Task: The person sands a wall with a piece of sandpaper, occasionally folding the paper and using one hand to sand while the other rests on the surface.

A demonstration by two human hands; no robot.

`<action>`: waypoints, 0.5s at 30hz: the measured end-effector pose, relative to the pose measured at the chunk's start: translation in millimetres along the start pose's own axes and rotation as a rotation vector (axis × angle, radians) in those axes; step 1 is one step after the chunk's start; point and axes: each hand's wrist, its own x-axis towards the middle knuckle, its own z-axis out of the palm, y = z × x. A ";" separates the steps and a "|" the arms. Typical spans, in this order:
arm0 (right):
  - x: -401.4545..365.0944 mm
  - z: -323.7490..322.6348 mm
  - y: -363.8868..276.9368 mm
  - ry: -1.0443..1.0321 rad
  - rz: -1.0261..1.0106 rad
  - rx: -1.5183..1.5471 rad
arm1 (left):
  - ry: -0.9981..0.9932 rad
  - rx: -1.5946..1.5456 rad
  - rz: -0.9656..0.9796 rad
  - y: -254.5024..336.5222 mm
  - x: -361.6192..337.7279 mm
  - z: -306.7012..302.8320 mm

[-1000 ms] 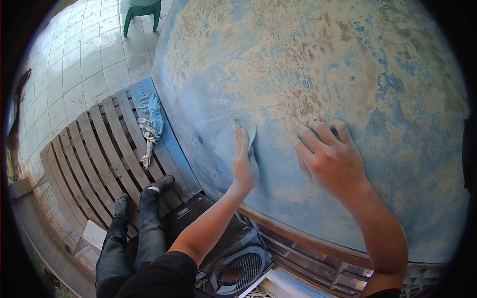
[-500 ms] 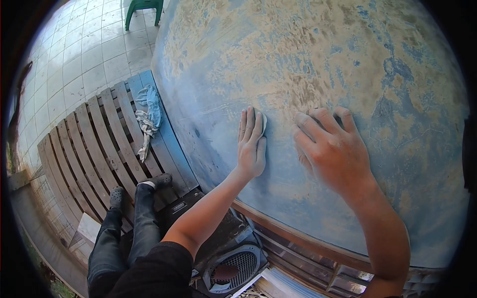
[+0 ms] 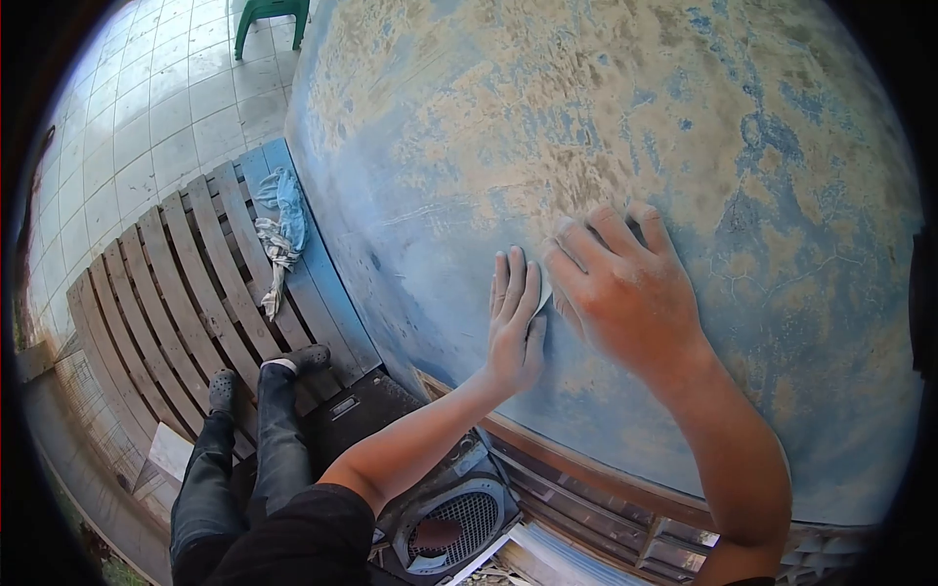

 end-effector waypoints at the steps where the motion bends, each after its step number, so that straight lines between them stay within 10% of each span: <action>1: 0.4 -1.3 -0.1 -0.006 -0.010 -0.005 | -0.045 0.016 0.088 -3.7 -3.0 2.2; 5: 2.1 -4.4 1.7 -0.043 -0.003 0.010 | 0.103 0.036 -0.054 -48.1 11.0 -10.1; 7: 1.0 -4.6 -0.2 -0.038 0.008 0.020 | 0.324 0.007 -0.417 -57.9 26.8 -17.6; 15: 2.5 -3.8 -0.7 -0.060 0.026 0.056 | -0.009 0.093 0.007 -15.3 1.0 -18.2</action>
